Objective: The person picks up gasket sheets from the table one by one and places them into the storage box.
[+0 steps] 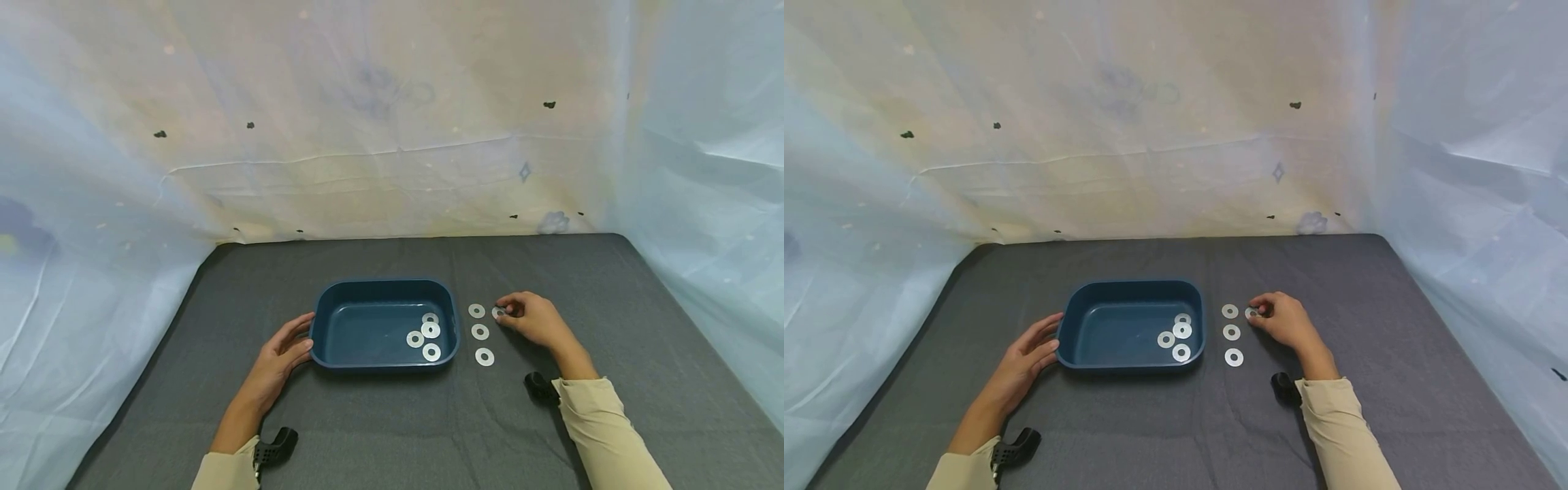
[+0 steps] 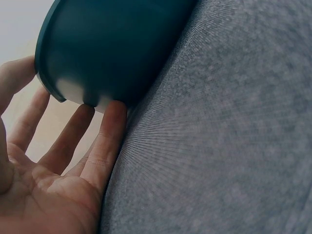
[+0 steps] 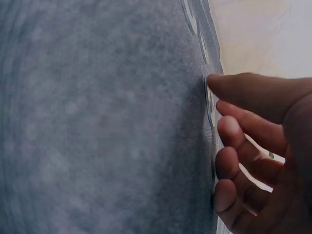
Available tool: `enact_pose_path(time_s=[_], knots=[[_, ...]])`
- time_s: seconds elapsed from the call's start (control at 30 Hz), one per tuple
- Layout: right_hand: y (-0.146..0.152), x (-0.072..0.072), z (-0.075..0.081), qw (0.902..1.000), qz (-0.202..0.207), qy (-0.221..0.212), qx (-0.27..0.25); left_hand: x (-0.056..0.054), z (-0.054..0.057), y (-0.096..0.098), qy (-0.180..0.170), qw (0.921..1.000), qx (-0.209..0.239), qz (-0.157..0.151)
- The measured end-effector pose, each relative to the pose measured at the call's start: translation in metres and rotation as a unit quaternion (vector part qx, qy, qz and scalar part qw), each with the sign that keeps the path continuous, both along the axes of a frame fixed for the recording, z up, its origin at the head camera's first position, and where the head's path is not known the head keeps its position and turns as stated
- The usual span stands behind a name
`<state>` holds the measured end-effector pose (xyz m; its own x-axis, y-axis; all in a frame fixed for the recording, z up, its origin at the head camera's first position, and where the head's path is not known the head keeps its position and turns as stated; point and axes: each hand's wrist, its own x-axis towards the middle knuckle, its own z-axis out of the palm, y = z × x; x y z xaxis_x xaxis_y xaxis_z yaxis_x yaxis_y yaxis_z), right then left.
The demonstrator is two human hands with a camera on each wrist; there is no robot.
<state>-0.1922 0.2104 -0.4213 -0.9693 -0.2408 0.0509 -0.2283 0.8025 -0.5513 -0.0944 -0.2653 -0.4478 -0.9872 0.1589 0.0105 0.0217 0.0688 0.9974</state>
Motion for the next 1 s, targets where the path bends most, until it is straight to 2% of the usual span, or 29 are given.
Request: enact_pose_path(time_s=[0.33, 0.63, 1.0], knots=[[0.0001, -0.001, 0.0008, 0.9997, -0.015, -0.015, 0.01, -0.0015, 0.0012, 0.0021, -0.011, 0.9999, 0.001, 0.005], [0.0004, -0.0001, -0.001, 0.9995, -0.023, -0.015, -0.015, -0.0017, 0.0008, 0.0022, -0.009, 0.9999, 0.004, 0.005], [0.001, 0.0027, -0.0014, 0.9997, 0.004, -0.018, -0.014, 0.0007, 0.0012, 0.001, -0.008, 0.9999, 0.003, 0.008]])
